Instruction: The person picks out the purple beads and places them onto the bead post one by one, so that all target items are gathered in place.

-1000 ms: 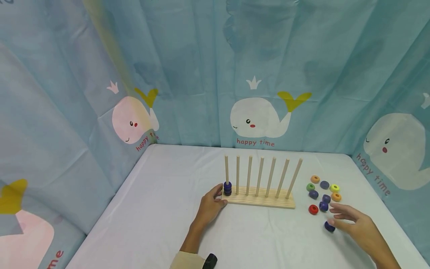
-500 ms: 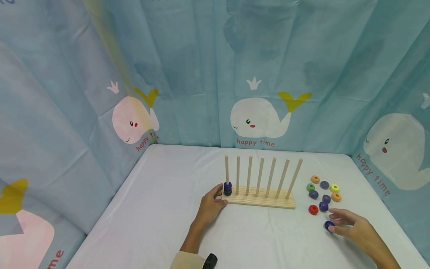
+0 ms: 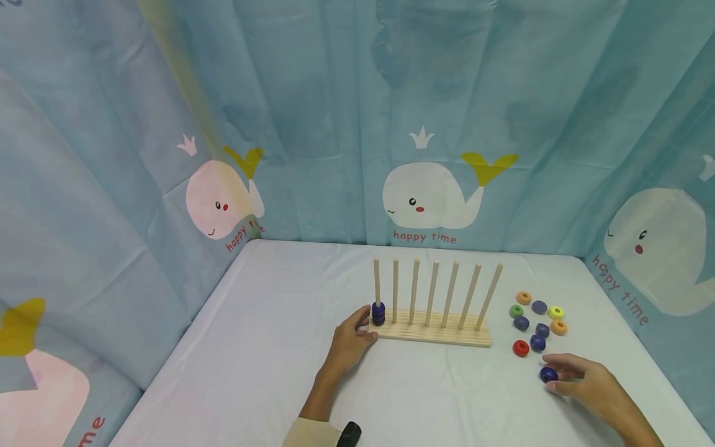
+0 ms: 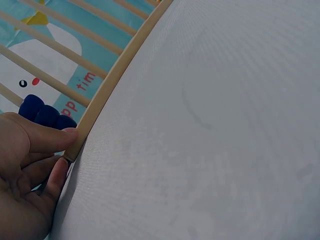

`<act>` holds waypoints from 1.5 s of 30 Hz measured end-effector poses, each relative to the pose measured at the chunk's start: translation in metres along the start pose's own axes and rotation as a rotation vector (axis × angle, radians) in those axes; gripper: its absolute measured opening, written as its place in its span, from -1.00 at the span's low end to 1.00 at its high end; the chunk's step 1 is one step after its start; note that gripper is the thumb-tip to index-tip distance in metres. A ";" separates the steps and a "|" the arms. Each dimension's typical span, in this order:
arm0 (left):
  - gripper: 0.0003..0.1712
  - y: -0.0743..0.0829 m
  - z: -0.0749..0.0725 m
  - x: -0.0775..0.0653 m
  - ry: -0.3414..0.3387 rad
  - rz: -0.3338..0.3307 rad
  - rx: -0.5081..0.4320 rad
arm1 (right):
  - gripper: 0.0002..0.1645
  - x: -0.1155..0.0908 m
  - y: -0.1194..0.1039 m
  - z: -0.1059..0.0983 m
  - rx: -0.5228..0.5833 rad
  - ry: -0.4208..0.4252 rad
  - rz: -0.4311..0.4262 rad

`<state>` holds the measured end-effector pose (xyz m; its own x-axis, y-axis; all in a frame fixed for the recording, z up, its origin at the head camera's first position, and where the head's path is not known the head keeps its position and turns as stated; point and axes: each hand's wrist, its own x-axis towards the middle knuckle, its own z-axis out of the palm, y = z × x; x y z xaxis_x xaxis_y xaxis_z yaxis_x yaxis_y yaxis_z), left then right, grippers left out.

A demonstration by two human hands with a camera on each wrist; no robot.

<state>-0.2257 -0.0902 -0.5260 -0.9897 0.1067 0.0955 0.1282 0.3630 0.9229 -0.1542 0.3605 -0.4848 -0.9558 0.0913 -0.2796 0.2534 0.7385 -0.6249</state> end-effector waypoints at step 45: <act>-0.28 0.004 0.000 -0.001 -0.001 0.000 0.018 | -0.25 -0.013 -0.036 0.006 0.045 0.214 -0.220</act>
<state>-0.2243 -0.0888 -0.5228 -0.9896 0.1079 0.0955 0.1297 0.3794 0.9161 -0.1505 0.3289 -0.4627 -0.9970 0.0745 0.0224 0.0388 0.7262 -0.6864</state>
